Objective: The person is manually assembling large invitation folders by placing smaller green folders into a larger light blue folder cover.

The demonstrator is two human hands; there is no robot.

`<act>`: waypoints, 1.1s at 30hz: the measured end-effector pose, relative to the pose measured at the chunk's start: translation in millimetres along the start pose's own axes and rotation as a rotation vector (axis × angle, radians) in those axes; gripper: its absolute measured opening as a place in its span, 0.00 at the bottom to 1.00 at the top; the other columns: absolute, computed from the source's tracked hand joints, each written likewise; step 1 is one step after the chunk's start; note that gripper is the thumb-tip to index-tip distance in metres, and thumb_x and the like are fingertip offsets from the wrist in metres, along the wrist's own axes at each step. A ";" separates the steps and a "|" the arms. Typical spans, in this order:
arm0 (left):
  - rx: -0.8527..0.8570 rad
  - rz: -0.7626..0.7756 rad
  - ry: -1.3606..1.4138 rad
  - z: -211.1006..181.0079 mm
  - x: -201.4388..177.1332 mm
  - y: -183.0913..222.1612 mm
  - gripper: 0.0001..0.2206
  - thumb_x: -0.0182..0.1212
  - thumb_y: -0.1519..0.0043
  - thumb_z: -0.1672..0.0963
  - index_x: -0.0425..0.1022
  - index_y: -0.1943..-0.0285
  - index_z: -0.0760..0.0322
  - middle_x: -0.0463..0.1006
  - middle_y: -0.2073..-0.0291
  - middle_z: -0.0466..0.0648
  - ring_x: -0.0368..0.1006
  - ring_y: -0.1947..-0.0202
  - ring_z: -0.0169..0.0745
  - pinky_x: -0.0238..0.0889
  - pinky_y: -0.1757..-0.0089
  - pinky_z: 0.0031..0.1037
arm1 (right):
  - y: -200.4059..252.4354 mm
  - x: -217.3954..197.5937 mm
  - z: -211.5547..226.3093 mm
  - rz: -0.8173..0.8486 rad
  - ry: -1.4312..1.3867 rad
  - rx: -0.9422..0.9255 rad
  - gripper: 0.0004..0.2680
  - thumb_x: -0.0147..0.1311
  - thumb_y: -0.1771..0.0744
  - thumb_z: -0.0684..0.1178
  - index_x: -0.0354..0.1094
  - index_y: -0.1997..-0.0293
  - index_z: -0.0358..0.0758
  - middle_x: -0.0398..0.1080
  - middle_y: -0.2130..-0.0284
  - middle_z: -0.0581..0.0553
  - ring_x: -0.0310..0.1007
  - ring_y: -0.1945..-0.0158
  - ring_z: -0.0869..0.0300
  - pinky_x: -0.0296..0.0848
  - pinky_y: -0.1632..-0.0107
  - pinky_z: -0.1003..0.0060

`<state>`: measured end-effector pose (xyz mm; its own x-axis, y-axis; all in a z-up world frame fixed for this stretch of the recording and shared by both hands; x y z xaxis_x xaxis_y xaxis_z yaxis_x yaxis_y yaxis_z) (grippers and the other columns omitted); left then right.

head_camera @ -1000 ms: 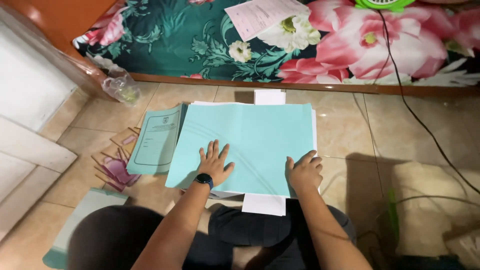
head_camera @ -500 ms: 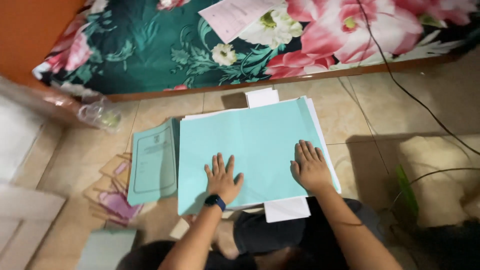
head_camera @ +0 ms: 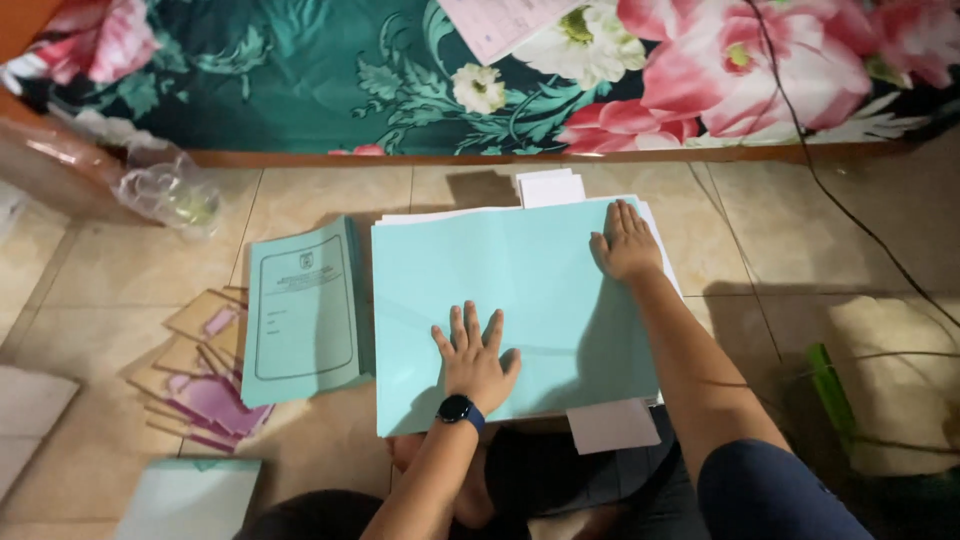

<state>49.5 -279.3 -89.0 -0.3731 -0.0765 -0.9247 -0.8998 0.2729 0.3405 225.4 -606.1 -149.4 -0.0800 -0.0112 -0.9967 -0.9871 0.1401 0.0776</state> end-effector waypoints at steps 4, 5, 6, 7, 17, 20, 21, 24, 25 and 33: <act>-0.001 -0.023 0.008 1.0 0.6 -2.8 0.33 0.31 0.32 0.42 0.39 0.17 0.48 0.30 0.20 0.60 0.21 0.21 0.62 0.10 0.34 0.64 | 30.4 -9.2 -0.5 0.029 -0.004 -0.016 0.31 0.15 0.29 0.70 0.32 0.19 0.37 0.33 0.21 0.38 0.28 0.19 0.51 0.34 0.21 0.56; 0.021 -0.017 0.017 -0.6 2.6 -3.2 0.33 0.31 0.33 0.42 0.39 0.17 0.47 0.30 0.19 0.58 0.22 0.20 0.59 0.12 0.33 0.62 | 43.3 -8.3 -10.2 0.035 -0.020 0.021 0.31 0.18 0.29 0.69 0.32 0.19 0.37 0.34 0.21 0.38 0.30 0.19 0.51 0.36 0.22 0.56; 0.045 -0.007 0.024 -2.6 6.3 -1.4 0.33 0.31 0.33 0.42 0.39 0.17 0.45 0.31 0.19 0.55 0.23 0.20 0.56 0.14 0.32 0.61 | 60.0 -5.0 -20.7 0.044 -0.038 0.061 0.31 0.20 0.28 0.69 0.32 0.19 0.36 0.35 0.21 0.37 0.31 0.19 0.50 0.37 0.22 0.57; 0.047 -0.007 0.021 -3.7 7.4 -0.6 0.33 0.31 0.33 0.42 0.39 0.17 0.45 0.31 0.19 0.55 0.23 0.20 0.56 0.14 0.32 0.61 | 76.2 -3.2 -22.1 0.044 -0.040 0.063 0.31 0.20 0.28 0.69 0.32 0.19 0.36 0.35 0.21 0.37 0.31 0.19 0.50 0.37 0.22 0.57; -0.076 -0.079 -0.052 0.6 14.5 7.5 0.35 0.31 0.35 0.39 0.40 0.18 0.43 0.34 0.19 0.51 0.27 0.20 0.52 0.18 0.32 0.60 | 223.1 -6.3 33.2 0.076 -0.052 0.030 0.28 0.26 0.29 0.65 0.37 0.19 0.41 0.37 0.21 0.39 0.32 0.19 0.46 0.37 0.23 0.50; -0.134 -0.092 -0.013 4.1 16.2 15.8 0.36 0.31 0.35 0.38 0.39 0.17 0.44 0.33 0.19 0.51 0.25 0.20 0.52 0.15 0.32 0.61 | 244.2 3.9 11.4 -0.014 -0.159 0.094 0.29 0.38 0.31 0.66 0.44 0.21 0.42 0.43 0.24 0.35 0.36 0.21 0.41 0.43 0.26 0.41; -0.157 -0.084 0.012 6.0 18.8 16.7 0.36 0.30 0.35 0.38 0.38 0.17 0.44 0.31 0.19 0.50 0.23 0.20 0.51 0.14 0.32 0.61 | 247.4 6.8 -11.0 -0.139 -0.223 0.208 0.31 0.50 0.33 0.67 0.52 0.23 0.40 0.49 0.26 0.30 0.41 0.22 0.37 0.50 0.29 0.32; -0.165 -0.103 0.047 5.8 15.1 16.7 0.35 0.30 0.34 0.39 0.39 0.17 0.47 0.32 0.19 0.51 0.24 0.20 0.51 0.13 0.32 0.60 | 235.5 23.3 -77.9 -0.050 -0.373 0.518 0.33 0.46 0.31 0.65 0.35 0.20 0.37 0.41 0.25 0.26 0.39 0.22 0.38 0.48 0.27 0.36; -0.170 -0.105 0.046 7.1 14.2 16.5 0.35 0.30 0.34 0.39 0.39 0.17 0.47 0.32 0.19 0.51 0.24 0.20 0.51 0.13 0.32 0.60 | 220.5 29.6 -87.2 -0.050 -0.375 0.514 0.33 0.46 0.31 0.65 0.35 0.20 0.37 0.41 0.25 0.26 0.39 0.22 0.38 0.48 0.27 0.36; -0.506 -0.944 0.090 122.4 7.7 -25.5 0.31 0.63 0.47 0.47 0.72 0.34 0.59 0.69 0.35 0.59 0.64 0.36 0.63 0.55 0.44 0.54 | 150.8 78.2 -154.9 -0.073 -0.973 0.468 0.27 0.49 0.28 0.66 0.61 0.31 0.24 0.67 0.43 0.16 0.64 0.37 0.27 0.66 0.45 0.27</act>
Point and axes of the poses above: each hand's wrist, its own y-axis away from the middle knuckle, its own x-axis out of the palm, z = x × y, the point moved 9 cm from there along -y, towards the middle knuckle
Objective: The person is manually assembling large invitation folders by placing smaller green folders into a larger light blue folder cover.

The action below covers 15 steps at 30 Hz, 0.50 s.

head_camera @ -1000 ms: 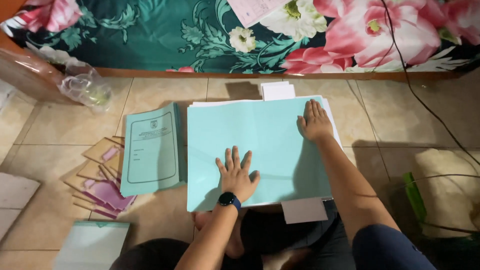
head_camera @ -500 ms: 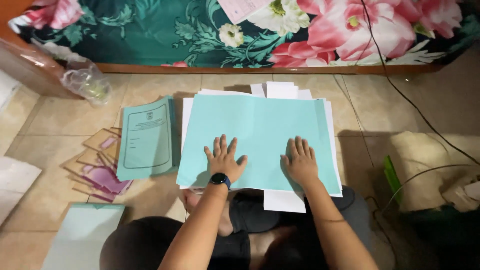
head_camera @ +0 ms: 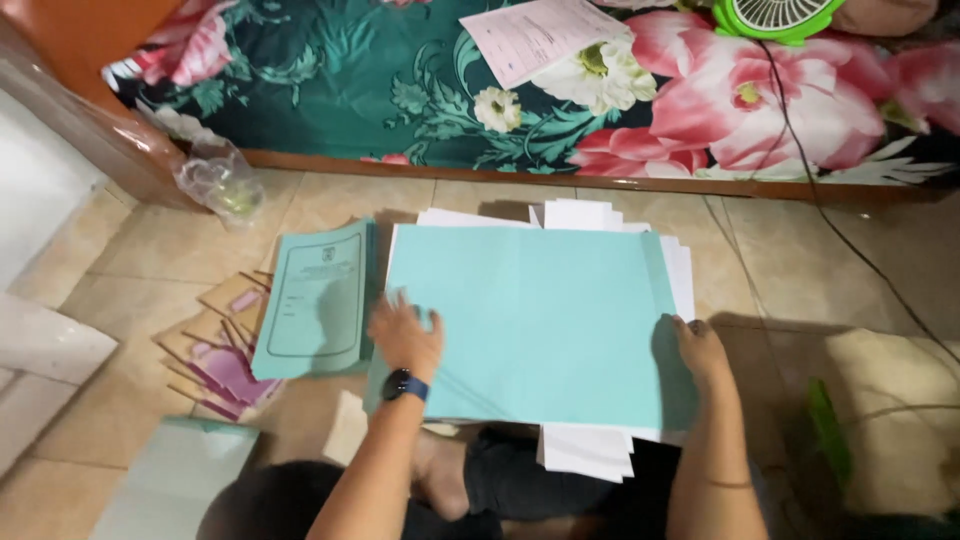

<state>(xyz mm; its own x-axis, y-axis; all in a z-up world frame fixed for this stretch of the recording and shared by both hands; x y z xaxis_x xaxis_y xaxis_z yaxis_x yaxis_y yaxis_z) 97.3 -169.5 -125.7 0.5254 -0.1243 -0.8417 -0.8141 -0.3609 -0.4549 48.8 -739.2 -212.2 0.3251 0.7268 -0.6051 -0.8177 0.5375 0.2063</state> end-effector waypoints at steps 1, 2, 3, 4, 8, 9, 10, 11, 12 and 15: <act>0.004 -0.003 -0.009 24.5 24.3 -16.7 0.31 0.63 0.47 0.47 0.72 0.34 0.59 0.69 0.35 0.59 0.64 0.36 0.63 0.55 0.44 0.54 | 9.3 -1.3 11.4 0.005 -0.008 0.002 0.27 0.49 0.28 0.66 0.61 0.31 0.24 0.67 0.43 0.16 0.64 0.37 0.27 0.66 0.45 0.27; -0.146 0.317 0.106 61.6 77.5 -28.3 0.35 0.54 0.45 0.39 0.67 0.31 0.57 0.72 0.37 0.57 0.67 0.36 0.60 0.59 0.43 0.52 | 18.5 0.7 26.0 0.049 -0.014 -0.032 0.29 0.52 0.29 0.67 0.62 0.33 0.22 0.66 0.42 0.15 0.63 0.36 0.25 0.64 0.44 0.25; -0.309 0.638 0.219 96.3 127.3 -25.9 0.41 0.45 0.42 0.31 0.61 0.28 0.54 0.74 0.38 0.56 0.70 0.36 0.57 0.64 0.43 0.49 | 28.9 1.9 39.5 0.096 -0.016 -0.066 0.30 0.56 0.30 0.68 0.62 0.35 0.20 0.65 0.42 0.13 0.61 0.35 0.23 0.63 0.43 0.23; -0.312 0.636 0.209 97.0 118.3 -30.6 0.41 0.45 0.42 0.31 0.61 0.28 0.54 0.74 0.38 0.56 0.70 0.36 0.57 0.64 0.43 0.49 | 50.4 -3.1 73.3 0.105 -0.020 -0.063 0.30 0.56 0.30 0.68 0.62 0.35 0.20 0.65 0.42 0.13 0.61 0.35 0.23 0.63 0.43 0.23; -0.263 0.659 0.314 75.4 80.5 -43.8 0.33 0.56 0.40 0.41 0.58 0.28 0.51 0.74 0.38 0.52 0.70 0.36 0.51 0.65 0.41 0.44 | 93.0 -19.7 131.7 0.113 -0.106 -0.060 0.31 0.55 0.32 0.57 0.49 0.26 0.21 0.55 0.33 0.15 0.51 0.29 0.26 0.53 0.36 0.24; -0.247 0.599 0.292 70.6 64.2 -49.3 0.25 0.54 0.35 0.46 0.61 0.30 0.52 0.77 0.43 0.55 0.73 0.39 0.55 0.69 0.44 0.47 | 91.7 -21.7 129.9 0.096 -0.099 -0.069 0.26 0.56 0.31 0.48 0.51 0.27 0.21 0.58 0.35 0.15 0.53 0.30 0.26 0.55 0.37 0.24; -0.244 0.605 0.291 68.6 50.9 -47.8 0.25 0.54 0.35 0.46 0.61 0.30 0.52 0.77 0.43 0.55 0.73 0.39 0.55 0.69 0.44 0.47 | 100.1 -22.7 135.2 0.094 -0.099 -0.063 0.26 0.56 0.31 0.48 0.51 0.27 0.21 0.58 0.35 0.15 0.53 0.30 0.26 0.55 0.37 0.24; -0.186 0.499 0.404 59.7 29.7 -50.3 0.19 0.55 0.35 0.51 0.66 0.36 0.55 0.79 0.46 0.55 0.73 0.41 0.58 0.69 0.45 0.48 | 107.2 -30.6 148.1 0.051 -0.184 -0.130 0.24 0.54 0.31 0.44 0.52 0.28 0.18 0.59 0.37 0.15 0.55 0.32 0.27 0.56 0.36 0.27; -0.128 0.390 0.515 52.6 6.7 -51.4 0.12 0.57 0.35 0.57 0.71 0.42 0.57 0.80 0.50 0.56 0.74 0.42 0.60 0.69 0.45 0.49 | 115.7 -38.7 160.4 0.006 -0.270 -0.196 0.21 0.53 0.30 0.39 0.52 0.30 0.15 0.61 0.38 0.14 0.57 0.33 0.27 0.57 0.35 0.30; -0.065 0.240 0.780 19.4 -85.4 -52.1 0.09 0.55 0.34 0.61 0.70 0.46 0.61 0.80 0.52 0.62 0.72 0.42 0.65 0.68 0.46 0.51 | 122.3 -56.8 161.5 -0.119 -0.292 -0.304 0.19 0.54 0.28 0.40 0.55 0.30 0.19 0.65 0.43 0.16 0.65 0.38 0.30 0.62 0.39 0.34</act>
Point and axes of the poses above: each hand's wrist, its own y-axis away from the middle knuckle, its own x-axis out of the palm, z = x × y, the point moved 9 cm from there along -y, towards the middle knuckle
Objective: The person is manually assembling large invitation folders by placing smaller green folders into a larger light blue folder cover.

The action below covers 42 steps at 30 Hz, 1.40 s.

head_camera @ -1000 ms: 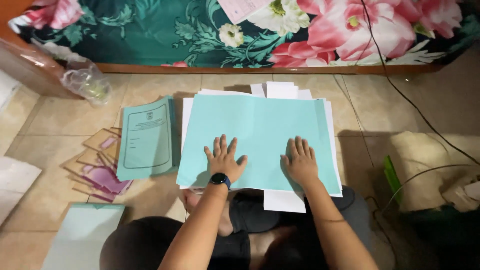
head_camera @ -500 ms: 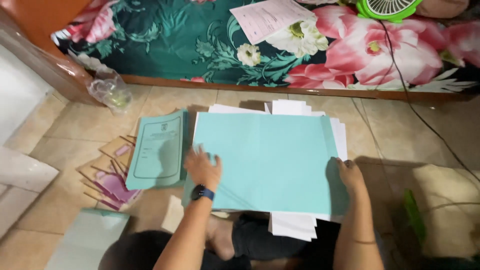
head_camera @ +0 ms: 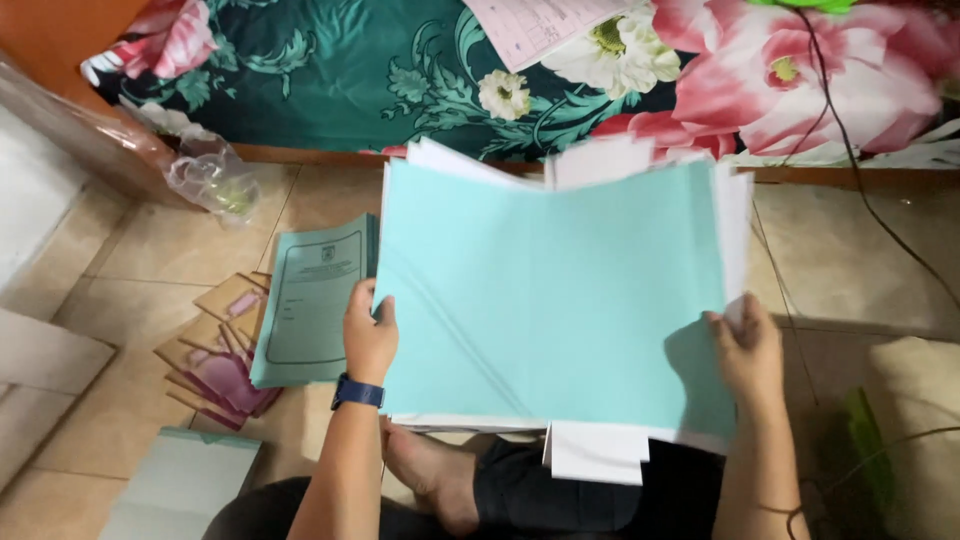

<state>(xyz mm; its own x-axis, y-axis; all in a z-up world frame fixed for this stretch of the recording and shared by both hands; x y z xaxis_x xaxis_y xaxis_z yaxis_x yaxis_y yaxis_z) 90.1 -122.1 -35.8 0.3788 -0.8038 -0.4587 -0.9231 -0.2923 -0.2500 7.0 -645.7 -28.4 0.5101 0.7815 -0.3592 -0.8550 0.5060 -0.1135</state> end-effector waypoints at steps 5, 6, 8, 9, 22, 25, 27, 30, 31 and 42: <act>0.166 -0.032 0.440 -62.3 -48.5 11.9 0.15 0.50 0.40 0.66 0.65 0.44 0.69 0.78 0.55 0.53 0.71 0.59 0.36 0.64 0.57 0.22 | -3.9 -53.3 -6.5 -0.084 -0.140 -0.272 0.15 0.53 0.31 0.34 0.57 0.36 0.24 0.67 0.53 0.29 0.70 0.55 0.48 0.72 0.52 0.60; 0.189 -0.042 0.511 -68.4 -57.7 15.0 0.18 0.46 0.43 0.68 0.62 0.44 0.68 0.75 0.55 0.52 0.68 0.59 0.35 0.61 0.56 0.21 | -6.7 -67.0 -25.6 -0.113 -0.236 -0.320 0.10 0.54 0.29 0.36 0.58 0.42 0.27 0.66 0.58 0.38 0.68 0.61 0.58 0.70 0.56 0.69; 0.253 -0.063 0.457 -80.5 -65.6 21.6 0.20 0.48 0.43 0.66 0.61 0.40 0.70 0.73 0.51 0.54 0.67 0.55 0.39 0.61 0.51 0.25 | -5.8 -67.7 -31.6 -0.043 -0.302 -0.311 0.15 0.52 0.30 0.37 0.56 0.35 0.28 0.65 0.52 0.39 0.65 0.55 0.58 0.66 0.48 0.68; 0.314 -0.080 0.403 -89.2 -69.5 26.5 0.23 0.49 0.43 0.65 0.59 0.35 0.72 0.70 0.47 0.56 0.66 0.51 0.42 0.60 0.46 0.28 | -5.2 -66.3 -35.2 0.023 -0.365 -0.299 0.20 0.49 0.31 0.38 0.54 0.29 0.30 0.64 0.46 0.40 0.62 0.48 0.58 0.62 0.40 0.67; 0.253 -0.038 0.175 -86.5 -44.0 21.9 0.15 0.59 0.36 0.58 0.71 0.42 0.72 0.81 0.56 0.56 0.76 0.60 0.46 0.69 0.56 0.31 | -1.7 -50.2 -6.9 0.005 0.008 -0.097 0.13 0.62 0.32 0.44 0.67 0.49 0.20 0.73 0.63 0.30 0.71 0.64 0.50 0.72 0.61 0.57; 0.027 0.115 0.198 -43.7 -31.7 -1.5 0.19 0.60 0.38 0.58 0.70 0.37 0.71 0.81 0.50 0.54 0.77 0.54 0.45 0.68 0.51 0.30 | 7.1 -42.2 32.1 0.025 0.073 -0.005 0.15 0.62 0.32 0.43 0.64 0.45 0.21 0.71 0.63 0.29 0.72 0.66 0.47 0.72 0.65 0.56; -0.290 0.240 0.192 10.7 -9.3 -13.7 0.24 0.60 0.39 0.56 0.68 0.33 0.70 0.77 0.42 0.54 0.73 0.45 0.43 0.65 0.46 0.30 | 6.3 -15.7 32.3 0.025 0.096 0.238 0.27 0.62 0.37 0.39 0.58 0.29 0.30 0.69 0.44 0.23 0.73 0.47 0.36 0.74 0.49 0.41; -0.333 0.188 -0.037 133.3 39.1 -26.7 0.27 0.69 0.44 0.51 0.75 0.38 0.70 0.78 0.44 0.62 0.69 0.37 0.58 0.61 0.38 0.46 | -30.3 26.1 -77.3 0.208 0.386 0.088 0.23 0.60 0.33 0.42 0.59 0.30 0.26 0.73 0.54 0.17 0.74 0.48 0.28 0.72 0.50 0.34; -0.328 0.188 -0.039 130.8 37.7 -25.9 0.27 0.69 0.44 0.51 0.75 0.38 0.70 0.78 0.44 0.62 0.69 0.37 0.58 0.61 0.38 0.46 | -26.5 31.3 -70.0 0.205 0.381 0.088 0.23 0.60 0.33 0.42 0.59 0.30 0.26 0.73 0.54 0.17 0.74 0.48 0.28 0.72 0.50 0.34; -0.531 0.331 -0.122 138.0 38.3 -0.4 0.33 0.56 0.37 0.42 0.64 0.27 0.58 0.68 0.31 0.54 0.60 0.29 0.50 0.55 0.33 0.40 | -41.2 39.7 -145.2 0.262 0.581 0.165 0.23 0.51 0.30 0.57 0.65 0.31 0.29 0.71 0.44 0.21 0.69 0.38 0.31 0.69 0.43 0.32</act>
Point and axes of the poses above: each hand's wrist, its own y-axis away from the middle knuckle, its own x-axis out of the palm, z = x × y, the point moved 9 cm from there along -y, towards the middle knuckle
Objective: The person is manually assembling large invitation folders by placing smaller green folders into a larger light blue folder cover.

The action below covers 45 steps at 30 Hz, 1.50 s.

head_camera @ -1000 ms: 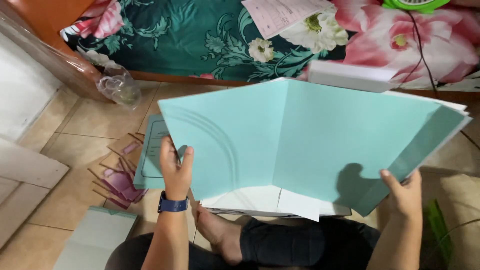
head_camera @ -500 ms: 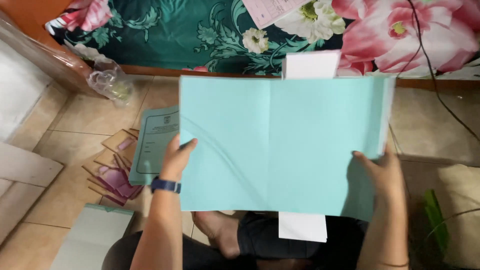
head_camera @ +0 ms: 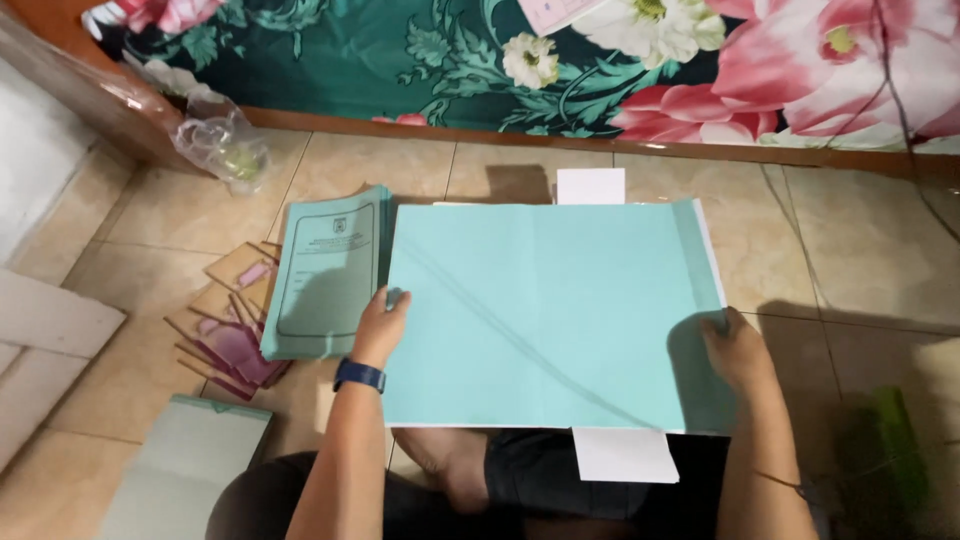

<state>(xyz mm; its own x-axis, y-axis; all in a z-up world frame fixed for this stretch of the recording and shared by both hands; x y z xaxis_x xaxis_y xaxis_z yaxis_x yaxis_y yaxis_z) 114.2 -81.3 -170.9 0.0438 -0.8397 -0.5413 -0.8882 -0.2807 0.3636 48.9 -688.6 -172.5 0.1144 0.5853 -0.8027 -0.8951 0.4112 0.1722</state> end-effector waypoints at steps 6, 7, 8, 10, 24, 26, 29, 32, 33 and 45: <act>0.134 -0.050 -0.013 -10.0 -2.5 12.2 0.33 0.57 0.38 0.50 0.60 0.25 0.70 0.64 0.30 0.66 0.56 0.27 0.60 0.51 0.31 0.43 | 10.9 -6.3 15.8 -0.069 -0.005 0.045 0.26 0.50 0.30 0.53 0.55 0.26 0.23 0.63 0.39 0.13 0.61 0.36 0.24 0.63 0.42 0.26; 0.123 -0.057 -0.007 -16.4 -1.1 27.3 0.33 0.57 0.38 0.50 0.60 0.25 0.70 0.64 0.30 0.66 0.56 0.27 0.60 0.51 0.31 0.43 | 31.8 -17.7 44.9 -0.060 0.002 0.035 0.26 0.50 0.30 0.53 0.55 0.26 0.23 0.63 0.39 0.13 0.61 0.36 0.24 0.63 0.42 0.26; 0.388 -0.260 -0.147 -48.3 -16.0 50.2 0.33 0.61 0.41 0.56 0.60 0.27 0.77 0.64 0.34 0.73 0.57 0.30 0.68 0.54 0.34 0.49 | 52.2 -32.9 81.2 -0.114 0.178 -0.025 0.28 0.55 0.32 0.50 0.50 0.24 0.25 0.57 0.34 0.15 0.52 0.30 0.27 0.56 0.35 0.30; 0.641 -0.474 -0.293 -79.3 -25.0 86.9 0.33 0.67 0.45 0.62 0.59 0.30 0.85 0.65 0.38 0.80 0.59 0.33 0.77 0.58 0.38 0.54 | 72.3 -38.5 118.6 -0.165 0.354 -0.099 0.32 0.59 0.34 0.47 0.44 0.22 0.27 0.50 0.28 0.16 0.43 0.24 0.30 0.49 0.28 0.34; 0.672 0.118 -0.862 -78.5 63.8 132.8 0.32 0.33 0.31 0.42 0.47 0.19 0.52 0.35 0.22 0.67 0.24 0.22 0.67 0.14 0.32 0.60 | 79.0 119.9 165.4 0.438 0.733 -0.636 0.30 0.29 0.29 0.72 0.22 0.19 0.55 0.24 0.21 0.40 0.21 0.20 0.43 0.29 0.24 0.42; 0.663 0.123 -0.849 -77.9 62.2 133.0 0.31 0.32 0.31 0.42 0.46 0.19 0.51 0.34 0.21 0.66 0.23 0.22 0.66 0.14 0.32 0.59 | 66.8 119.7 184.0 0.598 0.751 -0.632 0.34 0.34 0.31 0.74 0.19 0.19 0.56 0.18 0.22 0.39 0.15 0.21 0.43 0.25 0.24 0.42; 0.659 0.120 -0.820 -78.2 60.8 133.5 0.31 0.32 0.31 0.42 0.47 0.19 0.50 0.33 0.21 0.65 0.21 0.21 0.65 0.12 0.32 0.59 | 65.7 104.7 213.6 0.888 0.746 -0.581 0.41 0.49 0.33 0.74 0.16 0.20 0.54 0.11 0.23 0.34 0.09 0.22 0.37 0.25 0.24 0.39; 0.661 0.101 -0.806 -77.4 60.4 133.5 0.31 0.32 0.31 0.42 0.48 0.20 0.49 0.33 0.21 0.65 0.21 0.21 0.65 0.10 0.32 0.59 | 57.8 106.7 233.7 1.051 0.724 -0.495 0.44 0.56 0.34 0.74 0.16 0.20 0.52 0.11 0.25 0.27 0.09 0.23 0.31 0.32 0.25 0.32; 0.671 0.092 -0.816 -77.6 61.0 134.0 0.31 0.33 0.31 0.42 0.48 0.20 0.49 0.34 0.21 0.65 0.21 0.22 0.66 0.09 0.33 0.60 | 51.8 110.9 237.4 1.074 0.717 -0.450 0.43 0.54 0.34 0.76 0.17 0.20 0.53 0.10 0.25 0.26 0.09 0.24 0.30 0.34 0.27 0.29; 0.629 0.071 -0.781 -76.3 60.7 132.5 0.30 0.36 0.34 0.41 0.56 0.23 0.48 0.36 0.20 0.63 0.23 0.21 0.63 0.13 0.31 0.57 | 30.5 220.6 306.3 0.160 0.611 -0.428 0.32 0.14 0.29 0.74 0.23 0.19 0.45 0.25 0.22 0.36 0.18 0.20 0.43 0.25 0.23 0.46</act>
<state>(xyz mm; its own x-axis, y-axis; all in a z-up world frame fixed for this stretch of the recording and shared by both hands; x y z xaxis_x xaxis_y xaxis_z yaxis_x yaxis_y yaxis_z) 34.0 -205.0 -97.7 -0.1304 -0.2417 -0.9615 -0.9673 0.2439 0.0699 178.8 -332.9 -169.5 -0.1780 0.0727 -0.9813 -0.9839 -0.0253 0.1766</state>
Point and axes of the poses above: each hand's wrist, its own y-axis away from the middle knuckle, its own x-axis out of the palm, z = x × y, the point moved 9 cm from there along -y, towards the middle knuckle
